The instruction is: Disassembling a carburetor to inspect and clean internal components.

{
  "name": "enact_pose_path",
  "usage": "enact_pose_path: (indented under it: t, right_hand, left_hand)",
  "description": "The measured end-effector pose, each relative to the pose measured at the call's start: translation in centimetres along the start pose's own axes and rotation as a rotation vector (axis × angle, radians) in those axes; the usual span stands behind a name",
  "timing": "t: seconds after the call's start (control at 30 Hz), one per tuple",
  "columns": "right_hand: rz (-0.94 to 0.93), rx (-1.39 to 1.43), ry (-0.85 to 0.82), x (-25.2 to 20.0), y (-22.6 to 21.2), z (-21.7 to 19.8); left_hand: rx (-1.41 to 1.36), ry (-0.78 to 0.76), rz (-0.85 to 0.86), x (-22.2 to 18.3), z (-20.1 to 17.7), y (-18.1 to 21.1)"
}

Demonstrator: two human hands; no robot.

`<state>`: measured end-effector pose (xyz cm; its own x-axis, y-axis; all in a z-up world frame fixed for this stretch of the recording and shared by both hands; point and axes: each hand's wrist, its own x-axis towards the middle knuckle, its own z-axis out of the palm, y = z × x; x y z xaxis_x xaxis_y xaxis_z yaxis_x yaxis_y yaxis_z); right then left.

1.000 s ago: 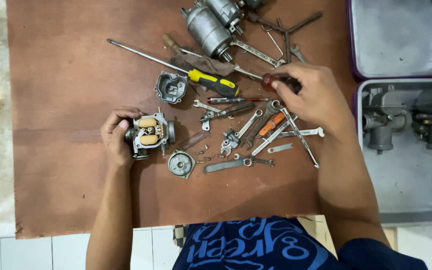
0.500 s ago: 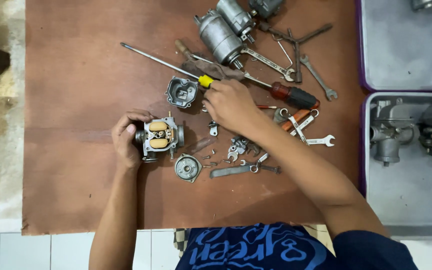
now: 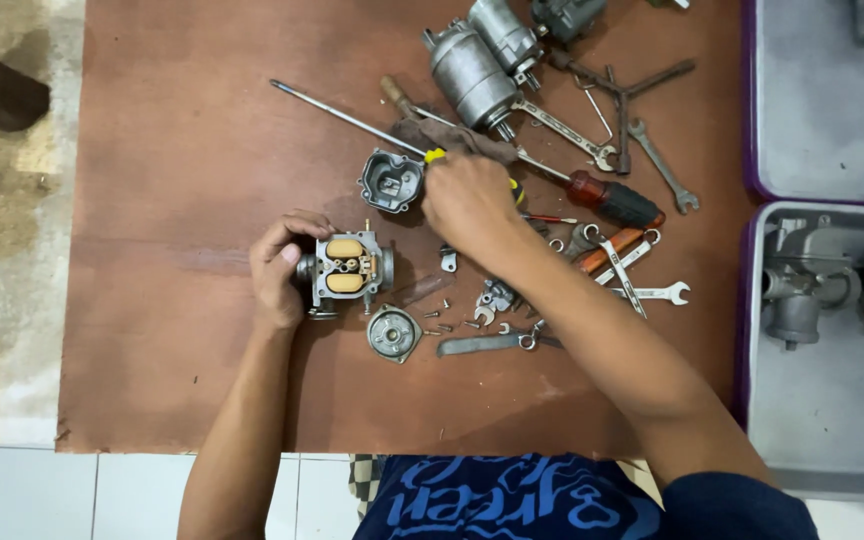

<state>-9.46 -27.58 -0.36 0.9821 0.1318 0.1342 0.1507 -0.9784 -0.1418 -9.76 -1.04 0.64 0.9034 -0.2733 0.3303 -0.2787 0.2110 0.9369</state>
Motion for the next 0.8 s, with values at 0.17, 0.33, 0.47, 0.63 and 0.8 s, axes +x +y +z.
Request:
enact_pose_path:
  t: [0.17,0.33,0.47,0.63,0.8]
  right_hand:
    - [0.069,0.224,-0.005,-0.9,2.5,-5.5]
    - [0.202,0.697,0.048,-2.5,2.4,-10.0]
    - [0.221,0.999,0.042,-3.3,2.1,-9.3]
    - [0.269,1.426,-0.038,-3.8,1.5,-8.0]
    - [0.285,1.749,-0.118,-3.9,0.4,-5.9]
  left_hand:
    - [-0.055,0.004,0.016,-0.1,-0.1,-0.7]
    - [-0.039,-0.028,0.004,0.0,-0.3,-0.8]
    - [-0.039,-0.023,0.007,-0.1,-0.4,-0.9]
    - [-0.029,-0.026,0.003,-0.1,-0.3,-0.7]
    - [-0.037,-0.036,0.01,-0.1,-0.4,-0.8]
